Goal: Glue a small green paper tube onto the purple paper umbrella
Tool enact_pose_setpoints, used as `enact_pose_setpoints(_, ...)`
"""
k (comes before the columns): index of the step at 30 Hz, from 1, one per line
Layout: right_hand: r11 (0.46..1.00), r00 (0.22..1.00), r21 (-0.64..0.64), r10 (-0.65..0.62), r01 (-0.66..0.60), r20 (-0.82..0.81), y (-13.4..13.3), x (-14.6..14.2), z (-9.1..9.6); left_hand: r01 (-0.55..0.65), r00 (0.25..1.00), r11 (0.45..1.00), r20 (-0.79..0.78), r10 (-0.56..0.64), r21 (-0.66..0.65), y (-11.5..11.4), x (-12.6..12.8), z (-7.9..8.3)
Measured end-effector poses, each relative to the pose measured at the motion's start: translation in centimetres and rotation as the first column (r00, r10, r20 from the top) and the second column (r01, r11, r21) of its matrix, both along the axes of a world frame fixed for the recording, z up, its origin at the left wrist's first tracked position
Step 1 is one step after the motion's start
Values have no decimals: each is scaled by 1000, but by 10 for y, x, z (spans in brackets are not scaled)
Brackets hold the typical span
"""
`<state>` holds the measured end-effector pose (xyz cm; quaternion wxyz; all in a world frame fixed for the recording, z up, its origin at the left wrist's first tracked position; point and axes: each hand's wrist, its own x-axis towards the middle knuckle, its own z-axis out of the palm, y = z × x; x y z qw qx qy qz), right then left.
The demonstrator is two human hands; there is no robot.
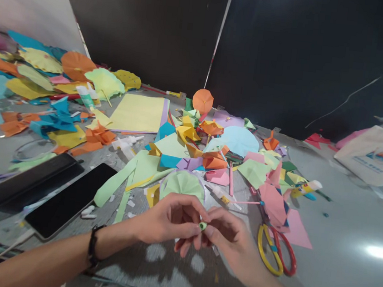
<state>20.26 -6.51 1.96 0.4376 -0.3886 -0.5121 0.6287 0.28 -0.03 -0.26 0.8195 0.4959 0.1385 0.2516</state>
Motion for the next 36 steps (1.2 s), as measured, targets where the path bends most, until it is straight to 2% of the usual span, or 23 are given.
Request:
enact_pose_setpoints(5,1000,1000,22,-9,9,3,-2,-1,-2,-17,1000,1000,-15,17,1,0,0,1)
enact_pose_setpoints(10,995,993,95,-53,43,107,-3,1,-3,-17,1000,1000,-23,17,19,0,1,1)
enact_pose_setpoints(20,984,968,176,-71,29,240,-2,2,-1,-16,998,999,-64,18,34,0,1,1)
enact_pose_setpoints(27,996,981,86,-48,33,189,-4,1,-1,5,1000,1000,-12,-5,20,3,0,-2)
enact_pose_setpoints(36,998,1000,-55,-1,0,-26,0,1,-5,13,1000,1000,-5,-13,9,0,0,2)
